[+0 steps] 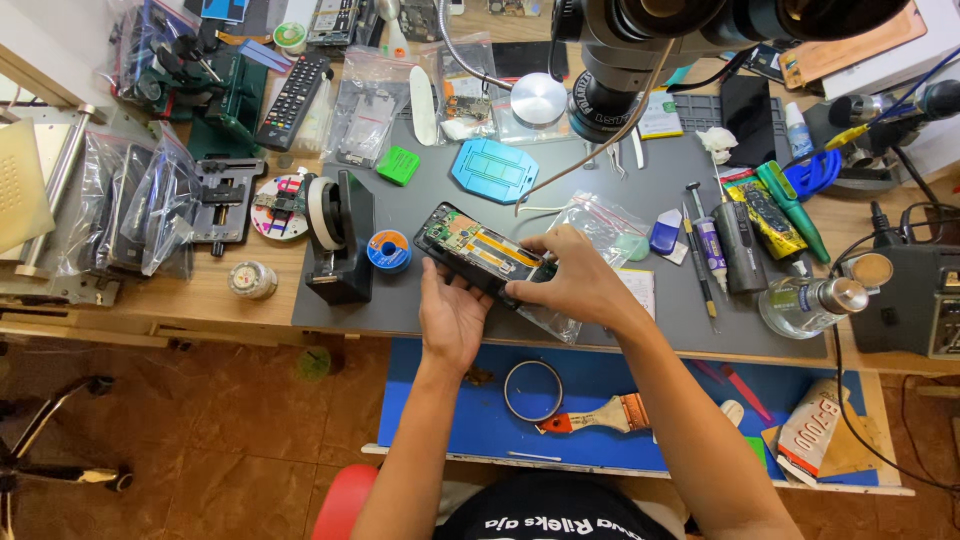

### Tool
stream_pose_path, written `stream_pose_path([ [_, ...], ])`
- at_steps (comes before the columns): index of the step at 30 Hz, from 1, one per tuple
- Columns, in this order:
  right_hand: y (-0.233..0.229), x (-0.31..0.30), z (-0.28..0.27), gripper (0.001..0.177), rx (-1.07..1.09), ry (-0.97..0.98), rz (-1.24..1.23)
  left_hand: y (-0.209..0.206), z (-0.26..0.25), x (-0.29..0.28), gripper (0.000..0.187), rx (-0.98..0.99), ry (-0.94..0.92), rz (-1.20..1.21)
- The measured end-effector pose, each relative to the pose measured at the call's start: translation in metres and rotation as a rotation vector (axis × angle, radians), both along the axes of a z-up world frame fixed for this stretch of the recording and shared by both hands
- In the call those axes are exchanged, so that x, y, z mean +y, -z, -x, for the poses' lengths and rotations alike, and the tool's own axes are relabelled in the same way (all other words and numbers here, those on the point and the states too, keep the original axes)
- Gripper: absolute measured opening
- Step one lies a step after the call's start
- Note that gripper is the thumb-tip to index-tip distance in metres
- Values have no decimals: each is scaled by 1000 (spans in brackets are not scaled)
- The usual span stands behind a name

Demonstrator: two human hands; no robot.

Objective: The person handles a small circuit board with a red LED, connecting it to a power source. They then unpack a larger circuit board from a plastic bag and place it on the workbench.

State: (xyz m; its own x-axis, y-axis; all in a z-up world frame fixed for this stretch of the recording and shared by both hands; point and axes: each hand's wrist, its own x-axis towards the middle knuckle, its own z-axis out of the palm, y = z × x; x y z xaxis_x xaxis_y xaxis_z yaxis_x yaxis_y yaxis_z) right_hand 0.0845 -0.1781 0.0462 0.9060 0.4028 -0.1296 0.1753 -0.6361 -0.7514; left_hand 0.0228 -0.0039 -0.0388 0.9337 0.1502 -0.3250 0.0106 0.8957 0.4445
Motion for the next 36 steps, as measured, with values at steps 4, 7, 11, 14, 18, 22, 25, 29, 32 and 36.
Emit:
stream_pose_path([
  [4,2,-2,-6,71,85,-11,-13,6,-2,2,46,-13,-8,2],
  [7,-4,-1,-9,67,183,-2,-65,1,-1,3,46,-33,-9,-8],
  [11,-5,-3,-11,65,280,23,-126,-2,-1,2,48,-36,-7,-14],
  [14,-7,-5,-11,65,326,30,-166,3,-1,3,47,-28,-11,4],
  [18,-16,-4,-10,63,403,67,-222,10,-1,4,40,-35,-16,-2],
  [22,-11,-8,-14,59,430,82,-271,30,-5,7,25,-27,-14,-94],
  [25,-14,-11,-13,55,442,76,-348,35,-5,5,26,7,-25,-114],
  [29,-15,-20,-11,49,451,61,-399,52,-9,13,27,5,9,-170],
  [32,-10,-31,-7,53,440,47,-451,45,-13,17,32,14,5,-207],
  [36,-19,-53,7,58,415,107,-465,32,-17,26,42,59,-21,-287],
])
